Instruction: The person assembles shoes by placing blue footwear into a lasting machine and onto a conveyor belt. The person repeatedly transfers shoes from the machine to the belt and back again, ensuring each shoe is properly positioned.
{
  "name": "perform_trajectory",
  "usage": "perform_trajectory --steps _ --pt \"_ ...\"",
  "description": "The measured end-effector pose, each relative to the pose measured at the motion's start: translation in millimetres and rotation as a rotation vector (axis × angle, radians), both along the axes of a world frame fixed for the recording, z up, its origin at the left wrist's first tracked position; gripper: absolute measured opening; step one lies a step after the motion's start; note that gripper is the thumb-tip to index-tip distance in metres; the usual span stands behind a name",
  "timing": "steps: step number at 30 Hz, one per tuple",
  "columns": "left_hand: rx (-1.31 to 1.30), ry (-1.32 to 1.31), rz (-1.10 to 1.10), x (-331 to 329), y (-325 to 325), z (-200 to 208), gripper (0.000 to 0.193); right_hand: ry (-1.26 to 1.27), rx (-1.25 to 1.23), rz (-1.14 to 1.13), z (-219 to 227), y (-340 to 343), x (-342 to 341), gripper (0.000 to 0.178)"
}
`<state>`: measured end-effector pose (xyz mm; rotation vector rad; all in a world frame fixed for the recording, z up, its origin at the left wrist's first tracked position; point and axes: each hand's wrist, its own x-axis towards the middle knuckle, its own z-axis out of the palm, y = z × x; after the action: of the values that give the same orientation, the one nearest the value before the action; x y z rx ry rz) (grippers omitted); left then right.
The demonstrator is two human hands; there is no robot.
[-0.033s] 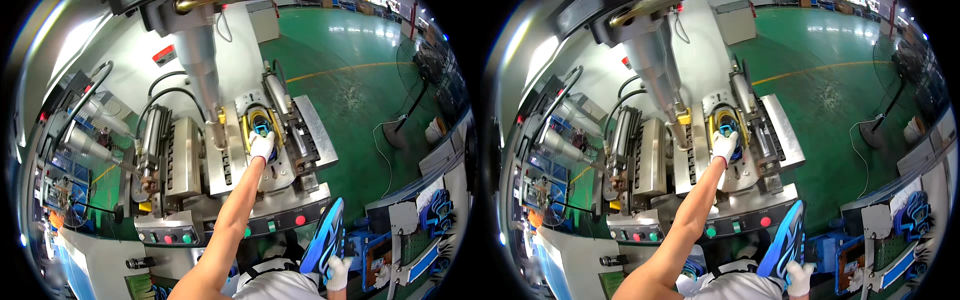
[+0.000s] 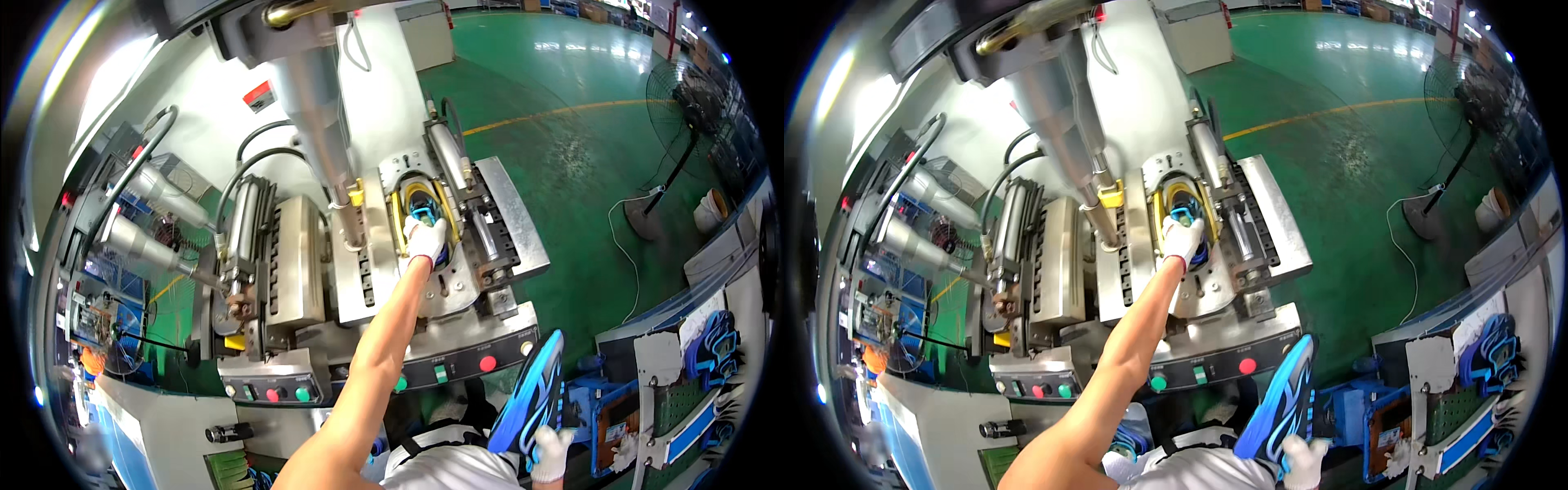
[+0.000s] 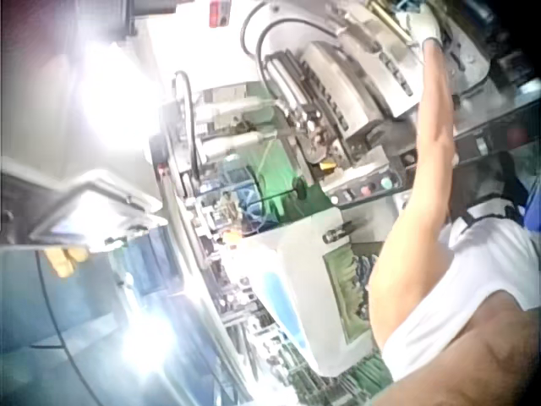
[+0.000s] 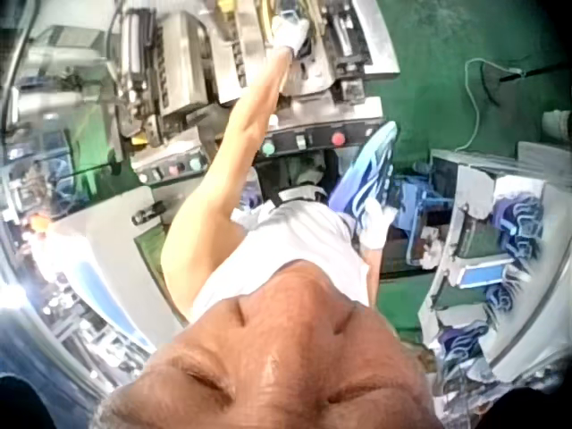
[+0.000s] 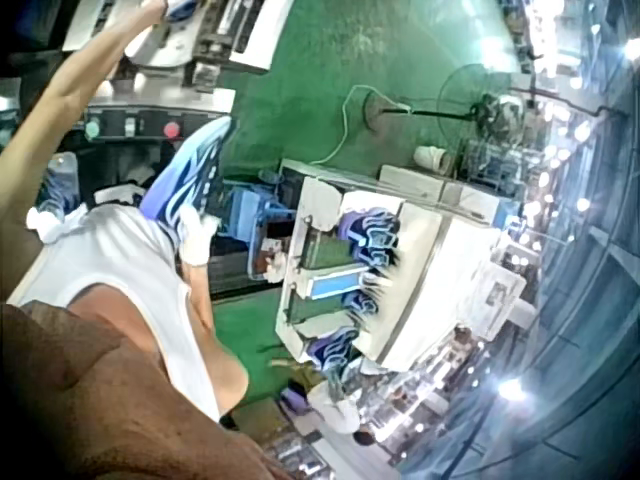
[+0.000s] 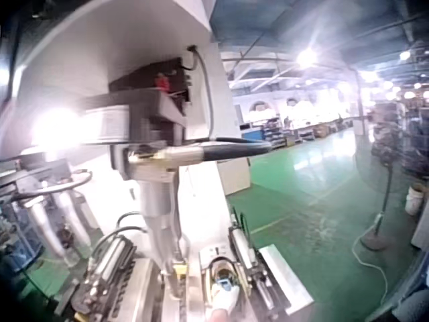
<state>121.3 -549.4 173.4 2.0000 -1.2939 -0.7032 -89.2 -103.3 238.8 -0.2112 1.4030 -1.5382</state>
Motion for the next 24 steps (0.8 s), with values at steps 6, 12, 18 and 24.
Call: perform_trajectory --steps 6,12,18,24 --pt "0.189 0.132 -0.242 4 -37 24 0.042 0.161 0.1 0.061 -2 -29 -10 0.062" --pt "-0.124 0.592 -0.254 75 46 74 0.036 0.443 -0.011 0.351 29 -115 2 0.032" --pt "0.148 0.424 -0.243 133 258 159 0.047 0.14 -0.275 0.621 33 -323 61 0.037" --pt "0.297 0.416 0.05 189 478 128 0.072 1.627 0.054 0.838 -100 -533 145 0.047"
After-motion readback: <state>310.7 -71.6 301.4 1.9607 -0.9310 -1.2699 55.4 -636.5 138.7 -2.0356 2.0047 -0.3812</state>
